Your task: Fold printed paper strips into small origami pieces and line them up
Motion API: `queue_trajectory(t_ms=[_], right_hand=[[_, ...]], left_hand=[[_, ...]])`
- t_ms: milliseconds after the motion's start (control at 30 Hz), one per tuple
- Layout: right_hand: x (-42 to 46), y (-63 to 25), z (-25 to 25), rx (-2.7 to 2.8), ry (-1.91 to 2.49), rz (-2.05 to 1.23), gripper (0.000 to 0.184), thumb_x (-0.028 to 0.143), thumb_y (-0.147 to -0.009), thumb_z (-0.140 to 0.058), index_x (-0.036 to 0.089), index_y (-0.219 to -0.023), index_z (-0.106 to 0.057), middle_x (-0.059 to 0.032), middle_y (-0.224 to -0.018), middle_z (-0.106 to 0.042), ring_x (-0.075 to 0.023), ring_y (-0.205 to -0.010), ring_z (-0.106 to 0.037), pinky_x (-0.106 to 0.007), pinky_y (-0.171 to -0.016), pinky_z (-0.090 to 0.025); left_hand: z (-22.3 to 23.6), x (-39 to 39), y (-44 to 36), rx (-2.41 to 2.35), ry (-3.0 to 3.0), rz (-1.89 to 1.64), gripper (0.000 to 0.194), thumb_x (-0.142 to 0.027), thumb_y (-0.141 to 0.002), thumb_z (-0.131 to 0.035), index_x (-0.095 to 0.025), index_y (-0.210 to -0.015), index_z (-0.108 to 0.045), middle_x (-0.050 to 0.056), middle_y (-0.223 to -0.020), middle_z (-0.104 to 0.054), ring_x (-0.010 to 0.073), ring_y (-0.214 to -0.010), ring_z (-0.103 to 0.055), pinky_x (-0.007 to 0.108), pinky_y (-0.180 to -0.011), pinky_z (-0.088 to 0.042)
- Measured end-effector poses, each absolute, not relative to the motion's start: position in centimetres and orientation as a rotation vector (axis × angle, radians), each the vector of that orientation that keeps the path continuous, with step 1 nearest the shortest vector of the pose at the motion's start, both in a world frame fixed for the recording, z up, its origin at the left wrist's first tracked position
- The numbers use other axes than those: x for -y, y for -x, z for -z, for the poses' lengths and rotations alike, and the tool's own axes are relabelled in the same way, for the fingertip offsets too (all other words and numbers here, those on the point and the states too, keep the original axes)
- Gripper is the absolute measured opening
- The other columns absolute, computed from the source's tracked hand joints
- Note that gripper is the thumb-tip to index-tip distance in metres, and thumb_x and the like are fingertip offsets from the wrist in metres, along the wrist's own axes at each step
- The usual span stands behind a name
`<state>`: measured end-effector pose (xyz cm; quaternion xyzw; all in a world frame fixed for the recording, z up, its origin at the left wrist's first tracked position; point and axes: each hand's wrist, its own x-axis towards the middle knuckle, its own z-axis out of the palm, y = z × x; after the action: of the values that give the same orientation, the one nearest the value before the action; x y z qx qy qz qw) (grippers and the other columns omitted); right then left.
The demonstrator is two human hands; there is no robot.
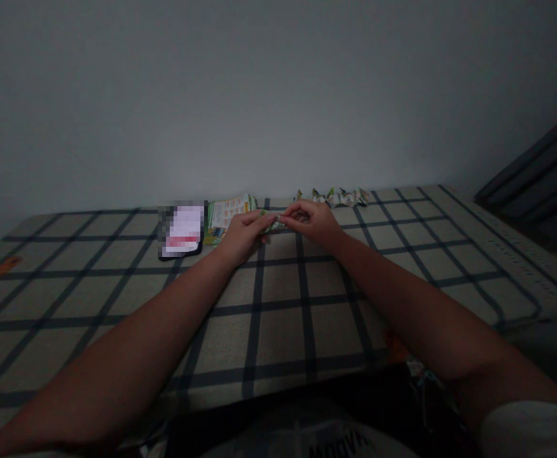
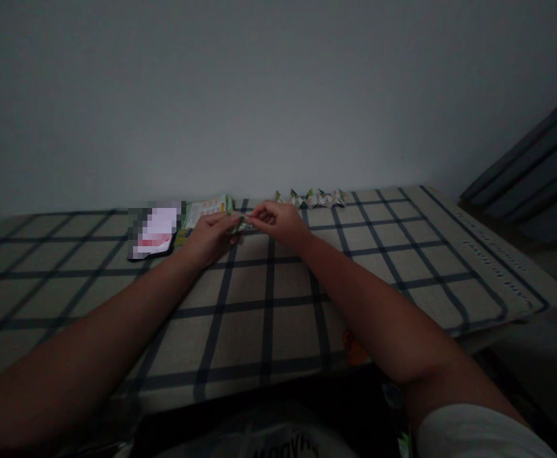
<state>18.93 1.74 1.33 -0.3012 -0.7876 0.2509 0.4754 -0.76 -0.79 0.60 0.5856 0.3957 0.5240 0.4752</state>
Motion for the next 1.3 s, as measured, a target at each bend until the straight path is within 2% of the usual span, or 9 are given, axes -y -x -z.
queue_trajectory(t_ms=[133, 233, 433, 667, 933, 1033, 1300], right_hand=[[-1.67, -18.92, -1.49, 1.934, 0.753, -0.629, 0.027, 0.043, -0.082, -0.071, 0.016, -0.082, -0.071, -0.0021, -0.071, -0.069, -0.0115, -0.062, -0.059, -0.024, -0.060, -0.046], [-1.76, -18.84, -1.36, 1.873, 0.757, -0.736, 0.029, 0.045, -0.081, -0.072, 0.016, -0.084, -0.070, -0.0025, -0.072, -0.069, -0.0122, -0.063, -0.061, -0.025, -0.060, -0.048], [-2.06, -18.86, -0.96, 1.770, 0.714, -1.010, 0.039, 0.051, -0.079, -0.072, 0.016, -0.096, -0.071, -0.0033, -0.078, -0.072, -0.0131, -0.068, -0.066, -0.027, -0.067, -0.055], [-2.29, -18.92, -0.97, 1.775, 0.746, -1.052, 0.037, 0.050, -0.078, -0.073, 0.015, -0.086, -0.071, -0.0033, -0.074, -0.072, -0.0115, -0.065, -0.064, -0.026, -0.067, -0.055], [-2.16, -18.90, -1.20, 1.733, 0.778, -1.095, 0.037, 0.051, -0.076, -0.075, 0.015, -0.080, -0.069, -0.0028, -0.072, -0.070, -0.0113, -0.063, -0.062, -0.025, -0.064, -0.054], [-2.16, -18.93, -1.22, 1.741, 0.787, -1.070, 0.035, 0.051, -0.077, -0.073, 0.016, -0.079, -0.068, -0.0026, -0.071, -0.070, -0.0118, -0.064, -0.063, -0.026, -0.064, -0.054], [-2.23, -19.14, -1.30, 1.829, 0.807, -0.962, 0.035, 0.050, -0.080, -0.069, 0.015, -0.078, -0.067, -0.0037, -0.069, -0.069, -0.0131, -0.064, -0.063, -0.027, -0.065, -0.052]], left_hand=[[-0.58, 1.00, 0.92, -1.116, -1.615, -1.241, 0.032, -0.048, -0.073, -0.080, -0.017, -0.068, -0.071, -0.002, -0.055, -0.054, 0.0091, -0.051, -0.046, 0.023, -0.048, -0.033], [-0.66, 1.06, 0.87, -1.133, -1.622, -1.248, 0.032, -0.047, -0.074, -0.079, -0.017, -0.065, -0.070, -0.002, -0.054, -0.055, 0.0093, -0.050, -0.046, 0.024, -0.048, -0.032], [-0.09, 0.36, 0.94, -1.074, -1.466, -1.392, 0.027, -0.044, -0.071, -0.081, -0.018, -0.070, -0.072, 0.000, -0.061, -0.061, 0.0103, -0.053, -0.050, 0.024, -0.049, -0.037], [-0.26, 0.43, 0.76, -0.987, -1.391, -1.360, 0.026, -0.039, -0.070, -0.084, -0.018, -0.083, -0.078, 0.004, -0.079, -0.071, 0.0109, -0.063, -0.057, 0.023, -0.055, -0.043], [-0.64, 0.79, 0.67, -1.017, -1.443, -1.338, 0.033, -0.041, -0.069, -0.084, -0.018, -0.092, -0.080, 0.008, -0.092, -0.077, 0.0179, -0.080, -0.068, 0.029, -0.074, -0.052], [-0.67, 0.77, 0.75, -1.031, -1.474, -1.289, 0.037, -0.044, -0.069, -0.084, -0.018, -0.095, -0.080, 0.009, -0.093, -0.077, 0.0189, -0.081, -0.068, 0.030, -0.073, -0.052], [-0.32, 0.72, 0.75, -1.113, -1.513, -1.311, 0.034, -0.045, -0.069, -0.083, -0.019, -0.092, -0.080, 0.007, -0.082, -0.075, 0.0156, -0.069, -0.063, 0.027, -0.062, -0.048]])
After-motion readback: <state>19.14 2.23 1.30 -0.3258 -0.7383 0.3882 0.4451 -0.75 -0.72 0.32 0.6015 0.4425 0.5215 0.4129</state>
